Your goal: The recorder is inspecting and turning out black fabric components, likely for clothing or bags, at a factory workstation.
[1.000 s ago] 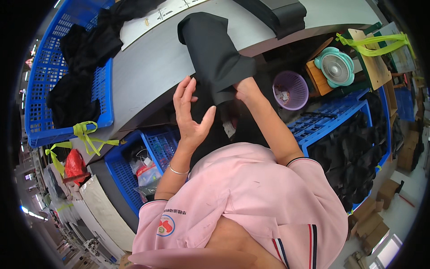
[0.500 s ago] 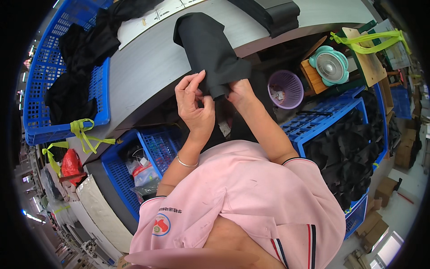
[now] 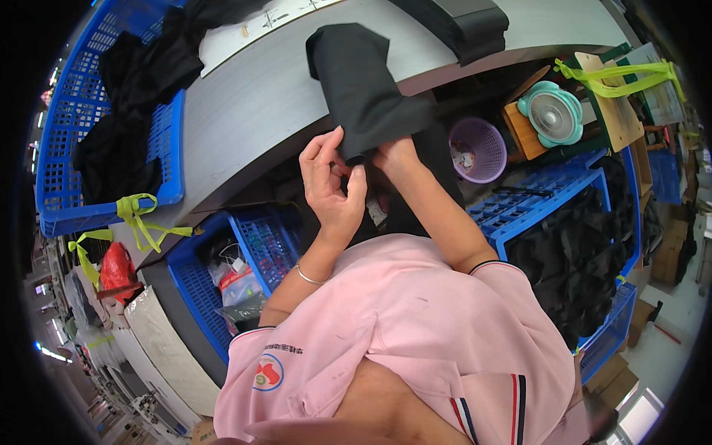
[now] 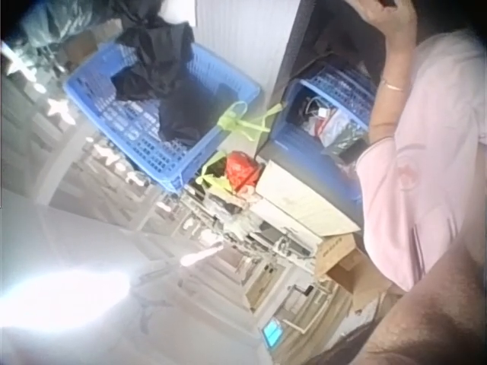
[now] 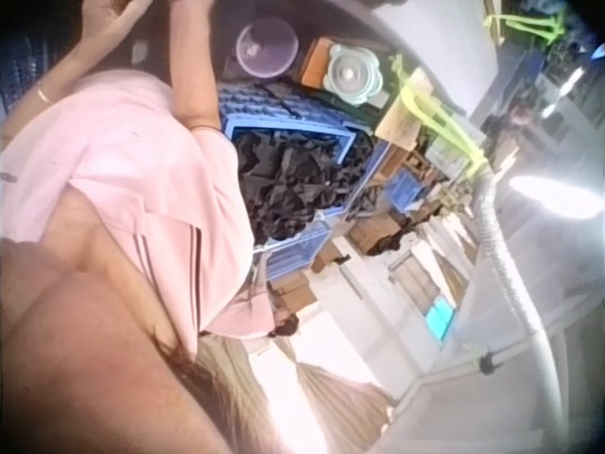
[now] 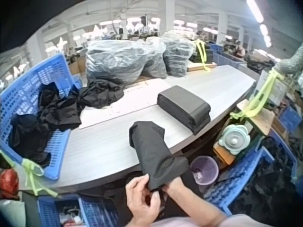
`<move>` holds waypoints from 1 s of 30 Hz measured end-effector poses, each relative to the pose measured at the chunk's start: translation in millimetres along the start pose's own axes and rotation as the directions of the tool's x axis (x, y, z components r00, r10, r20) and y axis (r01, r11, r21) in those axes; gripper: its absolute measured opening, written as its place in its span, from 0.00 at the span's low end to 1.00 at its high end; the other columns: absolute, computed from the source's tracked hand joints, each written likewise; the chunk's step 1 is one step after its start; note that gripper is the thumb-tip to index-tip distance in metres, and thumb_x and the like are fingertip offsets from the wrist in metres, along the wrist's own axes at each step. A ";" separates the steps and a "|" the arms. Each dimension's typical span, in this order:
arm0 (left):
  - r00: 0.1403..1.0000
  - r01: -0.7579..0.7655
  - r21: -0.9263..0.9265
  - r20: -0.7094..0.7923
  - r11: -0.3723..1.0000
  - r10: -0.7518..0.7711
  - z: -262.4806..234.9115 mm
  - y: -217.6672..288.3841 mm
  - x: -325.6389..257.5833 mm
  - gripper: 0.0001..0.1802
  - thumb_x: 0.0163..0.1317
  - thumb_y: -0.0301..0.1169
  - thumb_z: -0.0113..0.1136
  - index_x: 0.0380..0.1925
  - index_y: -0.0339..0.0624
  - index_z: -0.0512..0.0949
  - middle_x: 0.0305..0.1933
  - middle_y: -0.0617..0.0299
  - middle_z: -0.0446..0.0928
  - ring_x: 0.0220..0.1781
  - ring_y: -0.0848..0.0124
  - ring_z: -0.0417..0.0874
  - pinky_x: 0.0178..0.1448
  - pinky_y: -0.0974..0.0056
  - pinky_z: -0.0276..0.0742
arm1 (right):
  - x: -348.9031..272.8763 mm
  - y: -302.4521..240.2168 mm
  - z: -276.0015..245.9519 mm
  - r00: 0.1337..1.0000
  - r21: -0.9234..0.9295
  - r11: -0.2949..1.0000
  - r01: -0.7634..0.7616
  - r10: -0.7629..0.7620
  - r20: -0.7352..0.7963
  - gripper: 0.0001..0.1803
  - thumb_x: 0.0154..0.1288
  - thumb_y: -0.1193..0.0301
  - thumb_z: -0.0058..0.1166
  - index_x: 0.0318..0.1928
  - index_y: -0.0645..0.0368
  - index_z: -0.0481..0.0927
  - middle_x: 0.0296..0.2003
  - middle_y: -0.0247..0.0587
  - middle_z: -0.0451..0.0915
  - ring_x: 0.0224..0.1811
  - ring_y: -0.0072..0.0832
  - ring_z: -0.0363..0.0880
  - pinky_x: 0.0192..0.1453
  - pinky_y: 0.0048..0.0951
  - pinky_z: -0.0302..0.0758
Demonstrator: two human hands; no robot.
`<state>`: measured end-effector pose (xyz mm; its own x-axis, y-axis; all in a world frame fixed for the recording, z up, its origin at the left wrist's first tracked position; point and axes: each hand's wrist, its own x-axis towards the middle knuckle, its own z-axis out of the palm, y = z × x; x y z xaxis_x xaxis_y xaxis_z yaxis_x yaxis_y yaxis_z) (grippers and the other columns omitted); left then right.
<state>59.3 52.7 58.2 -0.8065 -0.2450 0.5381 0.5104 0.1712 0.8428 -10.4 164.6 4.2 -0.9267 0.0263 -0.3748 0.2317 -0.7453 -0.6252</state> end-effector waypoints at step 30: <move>0.591 0.697 -0.591 0.154 0.406 -0.792 -34.8 -134.3 -24.0 0.07 0.64 0.17 0.55 0.38 0.33 0.82 0.33 0.63 0.82 0.28 0.78 0.80 0.32 0.71 0.76 | 16.0 65.4 25.3 0.673 -0.627 -0.497 0.599 -0.112 0.731 0.21 0.57 0.70 0.59 0.51 0.65 0.81 0.51 0.56 0.80 0.58 0.49 0.78 0.66 0.50 0.72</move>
<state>20.5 2.4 -67.5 -0.9268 -0.1331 -0.3511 -0.1791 -0.6653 0.7248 -17.6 99.3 -25.3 -0.8658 -0.3860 0.3183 -0.4849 0.8044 -0.3433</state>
